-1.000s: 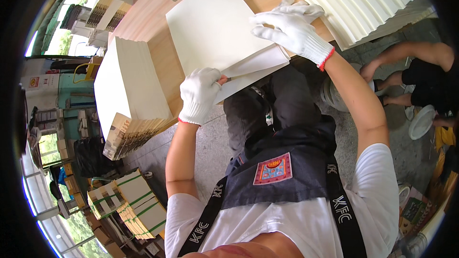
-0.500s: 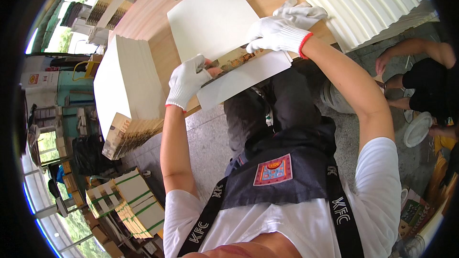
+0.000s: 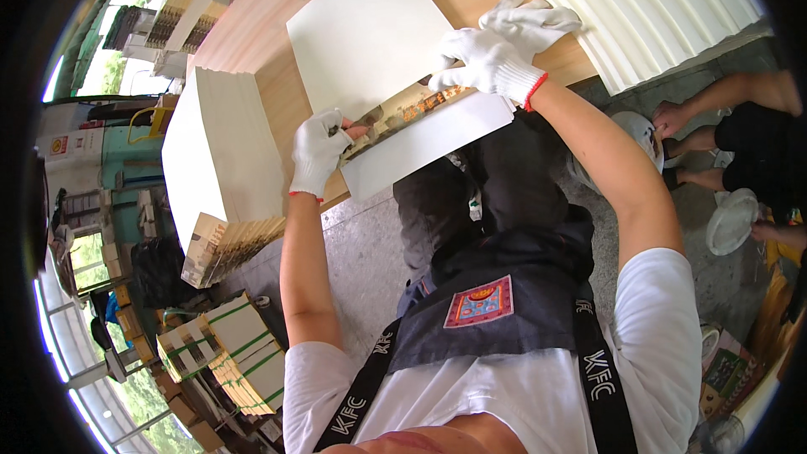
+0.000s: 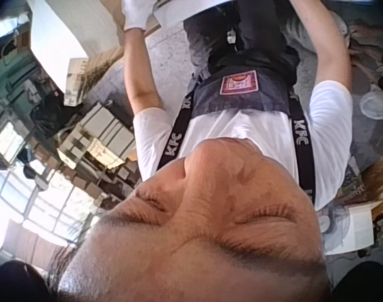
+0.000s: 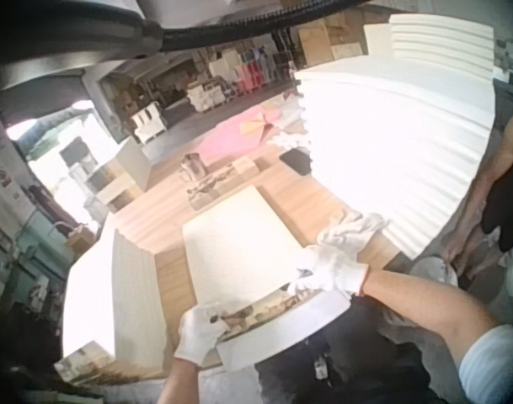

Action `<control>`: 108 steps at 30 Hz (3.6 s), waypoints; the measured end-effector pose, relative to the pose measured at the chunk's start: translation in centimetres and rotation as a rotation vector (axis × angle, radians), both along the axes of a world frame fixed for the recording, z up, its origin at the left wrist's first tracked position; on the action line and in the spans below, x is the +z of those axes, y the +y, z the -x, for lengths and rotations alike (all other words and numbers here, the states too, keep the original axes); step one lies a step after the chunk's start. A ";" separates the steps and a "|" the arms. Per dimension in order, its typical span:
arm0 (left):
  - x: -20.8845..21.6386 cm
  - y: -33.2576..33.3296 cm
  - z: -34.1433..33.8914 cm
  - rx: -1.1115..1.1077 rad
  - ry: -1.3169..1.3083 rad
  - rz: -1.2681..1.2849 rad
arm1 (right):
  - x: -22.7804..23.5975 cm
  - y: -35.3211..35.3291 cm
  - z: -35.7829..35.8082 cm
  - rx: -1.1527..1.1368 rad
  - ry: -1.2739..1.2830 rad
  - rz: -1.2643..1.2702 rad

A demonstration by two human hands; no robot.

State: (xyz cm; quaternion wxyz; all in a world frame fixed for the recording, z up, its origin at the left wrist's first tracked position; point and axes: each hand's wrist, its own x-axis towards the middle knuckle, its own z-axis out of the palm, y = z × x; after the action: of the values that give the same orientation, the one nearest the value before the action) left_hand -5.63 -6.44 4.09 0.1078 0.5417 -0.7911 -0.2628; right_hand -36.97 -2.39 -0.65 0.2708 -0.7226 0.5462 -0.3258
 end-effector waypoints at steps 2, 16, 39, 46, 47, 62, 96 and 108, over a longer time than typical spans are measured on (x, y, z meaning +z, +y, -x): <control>-0.2 -0.1 0.0 -0.016 -0.006 0.000 | -0.5 0.0 0.0 -0.012 -0.007 -0.021; 3.9 -3.7 3.4 -0.254 -0.322 -0.289 | 0.7 0.5 -0.1 -0.033 0.024 -0.047; 6.3 -5.7 11.8 -1.182 -0.940 -0.006 | 3.3 1.4 0.8 -0.247 0.651 0.330; 5.5 -6.5 11.7 -1.076 -0.892 -0.167 | 4.7 3.3 5.5 -0.235 0.154 0.159; 4.4 -7.1 11.4 -1.000 -0.882 -0.229 | 5.8 3.5 4.4 -0.182 -0.054 0.281; 3.1 -7.8 12.0 -1.076 -0.882 -0.097 | -1.2 0.7 -18.1 0.207 0.460 0.639; 6.5 -3.8 12.1 -1.018 -1.057 0.031 | 3.3 4.5 7.3 -0.287 1.034 0.310; -1.1 13.4 6.0 0.396 1.268 -0.564 | 1.4 3.5 2.6 0.190 0.920 0.291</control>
State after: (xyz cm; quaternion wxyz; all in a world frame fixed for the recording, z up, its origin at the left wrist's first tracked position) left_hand -11.66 6.96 2.94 0.4477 0.4253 -0.3653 -0.6966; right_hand -39.56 1.09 0.78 -0.0739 -0.8684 0.4899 -0.0195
